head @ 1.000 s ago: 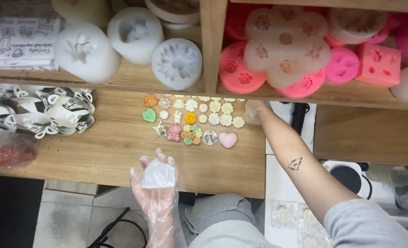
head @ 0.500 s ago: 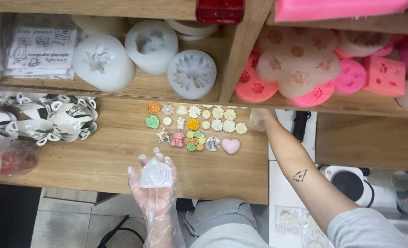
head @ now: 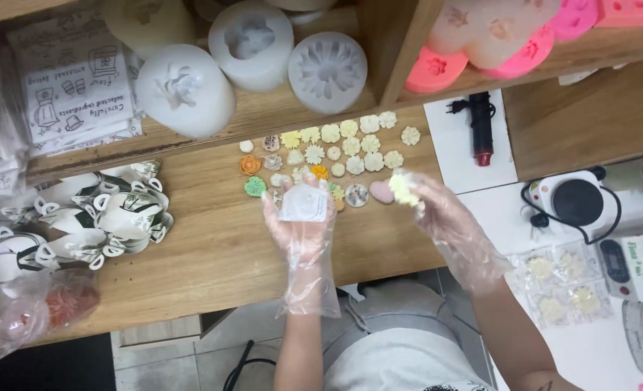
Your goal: The person is packaging small decorative wax flower items into small plastic bags.
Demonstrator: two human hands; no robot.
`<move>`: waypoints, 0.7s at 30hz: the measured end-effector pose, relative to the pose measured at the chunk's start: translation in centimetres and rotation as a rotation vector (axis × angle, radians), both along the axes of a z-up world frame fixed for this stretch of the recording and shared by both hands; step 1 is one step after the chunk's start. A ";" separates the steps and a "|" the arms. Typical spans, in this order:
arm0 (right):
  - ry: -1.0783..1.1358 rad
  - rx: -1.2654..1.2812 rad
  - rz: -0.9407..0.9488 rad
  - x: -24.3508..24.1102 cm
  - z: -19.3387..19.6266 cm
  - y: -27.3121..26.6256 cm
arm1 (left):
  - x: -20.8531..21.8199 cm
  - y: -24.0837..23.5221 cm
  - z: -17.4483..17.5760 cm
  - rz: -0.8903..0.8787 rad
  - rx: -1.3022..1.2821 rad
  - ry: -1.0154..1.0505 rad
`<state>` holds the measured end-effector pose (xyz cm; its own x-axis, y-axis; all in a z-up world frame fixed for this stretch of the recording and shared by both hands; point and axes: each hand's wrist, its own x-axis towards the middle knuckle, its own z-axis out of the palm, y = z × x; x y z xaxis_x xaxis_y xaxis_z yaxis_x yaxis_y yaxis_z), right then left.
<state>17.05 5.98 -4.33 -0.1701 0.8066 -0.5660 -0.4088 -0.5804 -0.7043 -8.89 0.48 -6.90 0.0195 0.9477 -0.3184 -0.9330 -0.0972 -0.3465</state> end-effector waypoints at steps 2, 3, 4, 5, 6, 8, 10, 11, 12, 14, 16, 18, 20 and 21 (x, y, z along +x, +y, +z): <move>0.223 -0.091 0.091 -0.3 -1.4 -2.9 | -0.1 -0.1 0.0 -0.059 0.038 0.048; 0.449 -0.157 0.198 -0.4 -2.1 -3.9 | -0.1 0.3 0.1 -0.102 0.097 0.097; 0.447 -0.154 0.181 -2.1 0.2 -4.9 | 0.0 0.4 0.7 -0.118 0.098 0.094; 0.366 -0.095 0.204 -3.7 2.4 -5.7 | 0.0 0.4 1.3 -0.124 0.187 0.093; 0.284 -0.037 0.227 -5.4 4.6 -6.5 | 0.0 0.5 2.0 -0.129 0.277 0.090; 0.129 0.025 0.152 -7.1 5.5 -7.4 | 0.5 0.5 2.7 -0.103 0.192 0.103; -0.026 0.089 0.080 -8.5 5.7 -8.2 | 1.0 0.6 3.3 -0.075 0.111 0.121; -0.068 0.148 0.003 -8.9 5.5 -8.8 | 1.2 0.6 3.6 -0.065 0.111 0.141; -0.112 0.206 -0.075 -9.4 5.4 -9.4 | 1.5 0.5 3.9 -0.054 0.110 0.161; -0.095 0.229 -0.135 -10.1 5.4 -10.0 | 1.6 0.4 4.4 -0.063 0.149 0.213; -0.079 0.252 -0.190 -10.6 5.6 -10.5 | 1.8 0.2 4.9 -0.067 0.188 0.264; 0.018 0.250 -0.263 -11.1 5.8 -10.7 | 1.8 0.2 5.4 -0.072 0.178 0.263; 0.057 0.313 -0.257 -11.5 6.3 -11.1 | 1.9 0.2 5.5 -0.077 0.128 0.290; 0.096 0.376 -0.241 -11.7 6.5 -11.2 | 1.9 0.1 5.5 -0.073 0.078 0.317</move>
